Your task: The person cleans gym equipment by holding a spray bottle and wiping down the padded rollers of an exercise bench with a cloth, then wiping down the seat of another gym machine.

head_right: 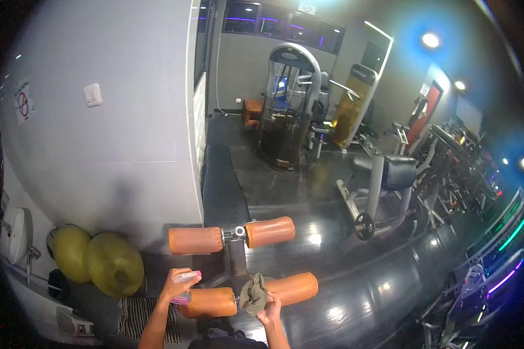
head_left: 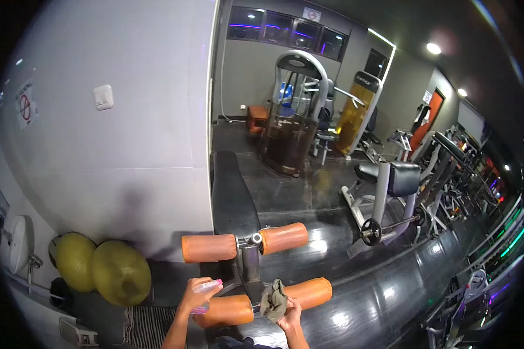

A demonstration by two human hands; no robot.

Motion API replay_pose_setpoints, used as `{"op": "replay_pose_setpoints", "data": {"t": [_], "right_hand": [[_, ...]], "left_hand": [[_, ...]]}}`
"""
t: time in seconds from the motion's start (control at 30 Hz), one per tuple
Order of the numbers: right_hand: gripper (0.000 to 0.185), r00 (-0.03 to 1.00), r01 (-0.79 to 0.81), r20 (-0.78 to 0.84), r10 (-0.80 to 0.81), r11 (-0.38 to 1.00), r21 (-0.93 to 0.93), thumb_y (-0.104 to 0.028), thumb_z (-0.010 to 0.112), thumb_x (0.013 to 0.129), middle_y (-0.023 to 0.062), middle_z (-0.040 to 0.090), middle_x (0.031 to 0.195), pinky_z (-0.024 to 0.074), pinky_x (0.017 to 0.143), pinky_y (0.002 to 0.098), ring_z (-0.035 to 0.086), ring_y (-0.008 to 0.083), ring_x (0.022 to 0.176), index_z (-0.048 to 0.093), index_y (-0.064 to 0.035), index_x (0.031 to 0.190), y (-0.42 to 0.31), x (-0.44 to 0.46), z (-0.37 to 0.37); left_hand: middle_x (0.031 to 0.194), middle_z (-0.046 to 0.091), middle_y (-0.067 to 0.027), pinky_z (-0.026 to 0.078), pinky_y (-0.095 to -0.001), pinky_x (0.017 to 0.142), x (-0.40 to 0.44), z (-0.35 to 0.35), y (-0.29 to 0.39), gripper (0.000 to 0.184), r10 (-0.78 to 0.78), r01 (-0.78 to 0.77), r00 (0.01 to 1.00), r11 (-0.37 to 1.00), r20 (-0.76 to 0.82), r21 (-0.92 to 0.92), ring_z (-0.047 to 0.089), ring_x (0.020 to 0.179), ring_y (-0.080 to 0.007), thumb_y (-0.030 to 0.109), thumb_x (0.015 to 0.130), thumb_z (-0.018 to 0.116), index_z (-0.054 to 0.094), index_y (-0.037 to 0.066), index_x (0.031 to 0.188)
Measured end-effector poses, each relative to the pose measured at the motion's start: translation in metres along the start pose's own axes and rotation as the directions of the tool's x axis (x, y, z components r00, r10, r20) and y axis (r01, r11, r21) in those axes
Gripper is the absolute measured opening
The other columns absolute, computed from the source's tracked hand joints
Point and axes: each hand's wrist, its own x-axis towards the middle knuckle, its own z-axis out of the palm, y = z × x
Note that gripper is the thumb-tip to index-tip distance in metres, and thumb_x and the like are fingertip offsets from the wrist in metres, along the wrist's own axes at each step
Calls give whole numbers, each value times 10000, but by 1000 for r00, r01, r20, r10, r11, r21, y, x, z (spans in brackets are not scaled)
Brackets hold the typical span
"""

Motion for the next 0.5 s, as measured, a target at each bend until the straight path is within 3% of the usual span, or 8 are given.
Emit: {"op": "replay_pose_setpoints", "data": {"t": [0.03, 0.1, 0.17, 0.2, 0.33, 0.4, 0.43, 0.5], "right_hand": [[624, 995, -34, 97, 29, 998, 54, -285, 557, 864, 213, 558, 1380, 439, 1094, 546, 567, 395, 1246, 466, 10, 1407, 2, 1, -3], [633, 992, -71, 111, 56, 988, 134, -228, 554, 851, 218, 534, 1408, 429, 1098, 565, 564, 423, 1238, 441, 12, 1425, 8, 0, -19], [675, 991, -89, 79, 103, 982, -164, -195, 552, 834, 248, 517, 1416, 415, 1096, 616, 535, 492, 1252, 398, 16, 1457, 11, -2, -28], [661, 984, -145, 97, 151, 987, -69, -123, 555, 840, 239, 528, 1404, 459, 1063, 599, 570, 478, 1212, 383, -4, 1467, 13, -1, -38], [647, 974, -222, 26, 223, 974, -47, -76, 565, 845, 227, 532, 1395, 511, 1010, 582, 603, 462, 1165, 380, -3, 1461, 15, 8, -86], [592, 987, -159, -38, 155, 965, -208, -79, 584, 870, 214, 587, 1320, 551, 971, 527, 639, 417, 1120, 415, -5, 1432, 9, -4, -73], [592, 987, -161, -38, 156, 964, -212, -79, 584, 870, 214, 587, 1320, 551, 971, 527, 639, 417, 1120, 415, -5, 1432, 5, -13, -57], [534, 997, -75, -46, 62, 924, -376, -106, 628, 883, 159, 673, 1160, 616, 785, 386, 712, 300, 897, 477, -28, 1390, -4, -22, -32]], "left_hand": [[593, 603, -71, 437, -307, 516, -3, 2, -3, 350, 39, -38, 998, 999, -41, 29, 572, 538, -114, 319, 863, 779, 665, 17, 726], [600, 607, -88, 438, -314, 525, -9, 7, -13, 354, 78, -72, 993, 995, -94, 65, 581, 548, -129, 320, 858, 782, 669, 11, 728], [579, 602, -25, 417, -281, 481, -14, 8, -22, 327, 195, -178, 969, 977, -154, 122, 559, 510, -78, 287, 866, 784, 666, 26, 709], [579, 602, -25, 417, -281, 481, -18, 10, -19, 327, 194, -174, 967, 976, -163, 129, 559, 510, -78, 287, 866, 784, 666, 26, 709], [628, 632, -28, 429, -278, 531, -32, 17, -14, 294, 205, -188, 940, 978, -274, 89, 584, 586, -77, 270, 854, 792, 689, 16, 746], [640, 637, -28, 431, -279, 544, -32, 17, -17, 286, 189, -181, 934, 982, -303, 54, 588, 607, -77, 266, 851, 794, 696, 14, 757], [649, 646, -75, 442, -303, 550, -31, 15, -18, 299, 154, -145, 942, 988, -298, 54, 596, 584, -122, 298, 846, 795, 709, 21, 774], [657, 654, -121, 452, -328, 555, -26, 10, -23, 315, 116, -105, 948, 993, -296, 54, 603, 561, -167, 330, 841, 797, 721, 29, 791]]}}
